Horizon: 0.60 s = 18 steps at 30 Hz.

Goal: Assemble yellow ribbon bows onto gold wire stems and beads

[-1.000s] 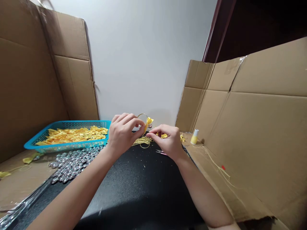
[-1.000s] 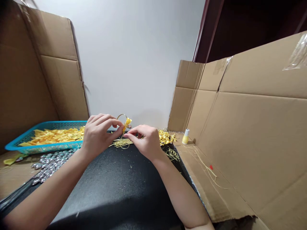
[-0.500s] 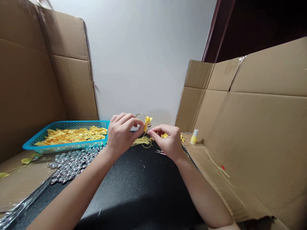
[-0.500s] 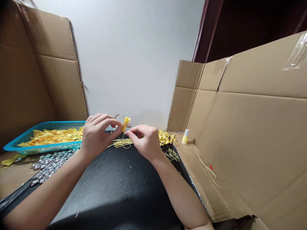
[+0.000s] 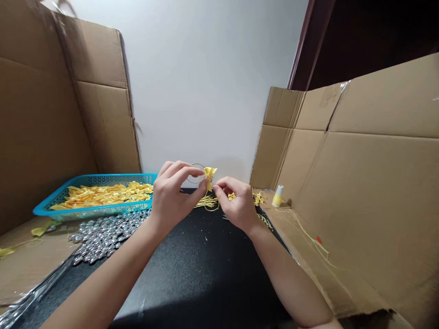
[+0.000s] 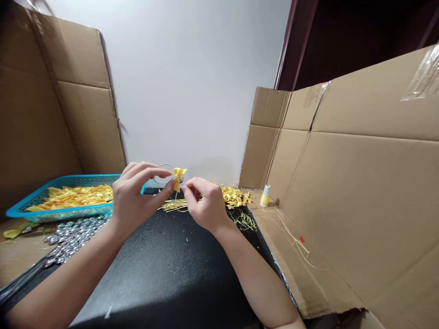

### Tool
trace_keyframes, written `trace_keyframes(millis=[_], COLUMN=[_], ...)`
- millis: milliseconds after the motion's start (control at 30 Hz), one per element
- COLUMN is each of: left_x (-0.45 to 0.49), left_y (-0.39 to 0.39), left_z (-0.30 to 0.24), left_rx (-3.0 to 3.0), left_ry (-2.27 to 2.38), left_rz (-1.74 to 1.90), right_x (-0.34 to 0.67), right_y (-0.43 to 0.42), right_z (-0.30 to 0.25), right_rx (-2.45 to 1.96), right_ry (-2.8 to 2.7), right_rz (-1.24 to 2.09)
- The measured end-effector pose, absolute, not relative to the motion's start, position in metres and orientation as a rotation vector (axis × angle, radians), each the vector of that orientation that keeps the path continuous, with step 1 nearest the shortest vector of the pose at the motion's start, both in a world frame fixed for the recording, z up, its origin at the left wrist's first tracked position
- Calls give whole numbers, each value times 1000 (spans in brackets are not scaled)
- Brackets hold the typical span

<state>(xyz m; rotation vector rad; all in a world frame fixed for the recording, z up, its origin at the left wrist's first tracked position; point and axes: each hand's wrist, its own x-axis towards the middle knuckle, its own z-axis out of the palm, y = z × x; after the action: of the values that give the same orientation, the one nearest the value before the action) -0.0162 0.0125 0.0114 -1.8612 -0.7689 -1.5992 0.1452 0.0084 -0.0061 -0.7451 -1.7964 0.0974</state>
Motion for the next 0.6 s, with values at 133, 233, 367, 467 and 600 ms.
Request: trace_keyframes(millis=[133,233,367,467,600], left_x=[-15,-15,-15,-15,-15], left_y=[6,4,3,2,2], left_z=[14,13,12,12,11], left_rx=[-1883,-1852,-1786,-1761,-1765], left_ry=[-810,-835,-839,-821,-804], left_rz=[-1591,-1604,-1634,-1641,-1640], right_x=[144,143,142,141,141], right_y=[7,6,6,6,6], right_z=[-6,-7,-9,-10,-10], right_rx=[-723,-719,-712,-685,-657], right_ry=[-1790,-1786,-1774,-1764,-1769], right_rz=[76,51,24,11,-15])
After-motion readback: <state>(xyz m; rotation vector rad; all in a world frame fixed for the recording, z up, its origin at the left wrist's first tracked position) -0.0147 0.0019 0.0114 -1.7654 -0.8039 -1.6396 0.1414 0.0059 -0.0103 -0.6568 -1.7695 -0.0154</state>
